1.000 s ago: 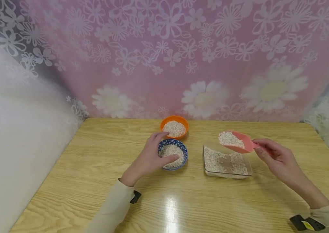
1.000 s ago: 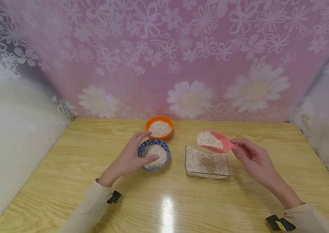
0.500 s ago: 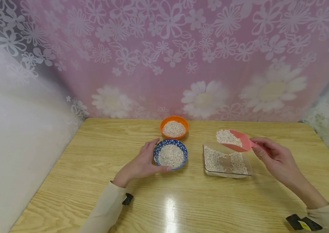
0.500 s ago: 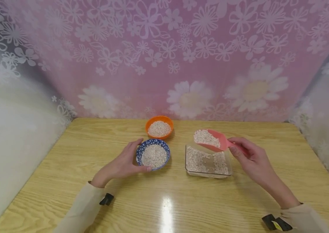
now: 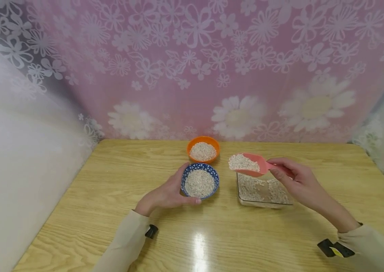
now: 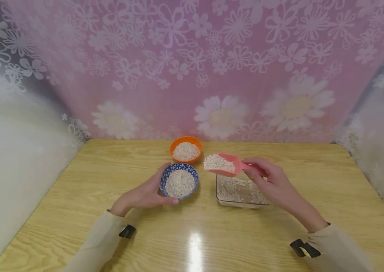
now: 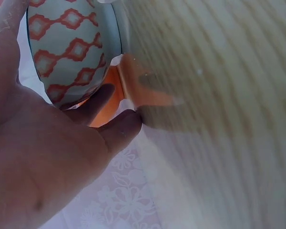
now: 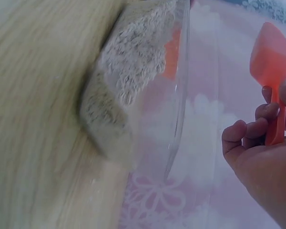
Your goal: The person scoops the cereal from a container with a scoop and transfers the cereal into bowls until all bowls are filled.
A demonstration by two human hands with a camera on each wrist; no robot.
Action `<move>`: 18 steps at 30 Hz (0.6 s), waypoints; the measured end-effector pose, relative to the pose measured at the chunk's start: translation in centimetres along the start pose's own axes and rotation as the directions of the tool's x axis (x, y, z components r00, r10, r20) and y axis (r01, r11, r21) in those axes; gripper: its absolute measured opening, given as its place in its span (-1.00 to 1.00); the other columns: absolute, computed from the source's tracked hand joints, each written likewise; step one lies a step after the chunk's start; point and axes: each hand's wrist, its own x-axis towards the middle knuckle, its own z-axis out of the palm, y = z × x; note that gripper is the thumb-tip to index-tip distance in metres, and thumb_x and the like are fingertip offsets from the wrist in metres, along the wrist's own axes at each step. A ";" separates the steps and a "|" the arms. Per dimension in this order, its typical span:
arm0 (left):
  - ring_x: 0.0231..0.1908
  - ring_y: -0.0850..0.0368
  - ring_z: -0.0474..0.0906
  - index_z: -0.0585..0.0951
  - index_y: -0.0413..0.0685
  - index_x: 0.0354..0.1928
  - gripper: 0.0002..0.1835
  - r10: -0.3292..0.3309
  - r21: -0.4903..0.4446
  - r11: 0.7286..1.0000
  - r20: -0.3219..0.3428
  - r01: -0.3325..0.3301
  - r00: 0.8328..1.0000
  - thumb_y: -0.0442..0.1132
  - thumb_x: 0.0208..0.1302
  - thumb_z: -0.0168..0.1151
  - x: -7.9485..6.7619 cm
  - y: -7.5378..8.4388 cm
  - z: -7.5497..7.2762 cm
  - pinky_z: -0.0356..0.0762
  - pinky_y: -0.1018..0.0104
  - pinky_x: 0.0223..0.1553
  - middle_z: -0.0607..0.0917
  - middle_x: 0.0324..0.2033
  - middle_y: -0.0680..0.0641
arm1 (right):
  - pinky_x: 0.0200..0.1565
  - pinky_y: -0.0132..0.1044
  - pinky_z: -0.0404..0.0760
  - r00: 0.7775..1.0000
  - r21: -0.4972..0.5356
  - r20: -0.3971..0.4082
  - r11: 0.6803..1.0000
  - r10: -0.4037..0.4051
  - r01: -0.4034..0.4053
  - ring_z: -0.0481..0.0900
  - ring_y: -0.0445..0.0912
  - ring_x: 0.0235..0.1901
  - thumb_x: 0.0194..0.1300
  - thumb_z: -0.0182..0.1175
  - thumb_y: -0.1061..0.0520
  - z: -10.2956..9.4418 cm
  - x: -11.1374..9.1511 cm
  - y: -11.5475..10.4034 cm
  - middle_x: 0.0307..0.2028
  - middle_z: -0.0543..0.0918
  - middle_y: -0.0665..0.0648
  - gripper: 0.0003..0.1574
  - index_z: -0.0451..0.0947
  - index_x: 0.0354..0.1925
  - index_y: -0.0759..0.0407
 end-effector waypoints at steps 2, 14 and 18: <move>0.50 -0.20 0.18 -0.23 0.03 0.65 0.33 0.012 -0.012 1.000 0.006 -0.012 1.000 0.11 0.11 0.55 0.2 -0.1 0.0 0.22 -0.24 0.46 0.15 0.56 -0.23 | -0.38 -0.43 0.51 0.999 -0.027 0.042 0.999 0.019 -0.018 0.60 -0.39 -0.28 0.46 0.18 0.33 0.6 0.8 -0.4 -0.13 0.69 -0.23 -0.67 0.61 0.15 0.22; 0.47 -0.10 0.22 -0.27 0.19 0.65 0.34 -0.021 -0.022 1.000 0.044 0.022 0.999 0.16 0.11 0.53 0.4 -0.2 -0.1 0.28 -0.17 0.43 0.19 0.53 -0.19 | -0.25 -0.32 0.50 0.969 -0.200 0.245 0.976 -0.036 0.087 0.50 -0.21 -0.31 0.49 0.22 0.14 3.8 4.9 -1.8 -0.07 0.75 0.03 -0.73 0.67 0.10 0.11; 0.48 -0.12 0.20 -0.28 0.21 0.65 0.35 -0.032 -0.002 0.999 0.040 0.032 0.999 0.18 0.10 0.53 0.5 -0.3 -0.1 0.29 -0.19 0.43 0.15 0.54 -0.22 | -0.22 -0.25 0.46 0.949 -0.273 0.304 0.948 -0.077 0.165 0.46 -0.17 -0.31 0.45 0.25 0.17 4.8 6.3 -2.3 -0.18 0.73 0.01 -0.72 0.67 0.09 0.14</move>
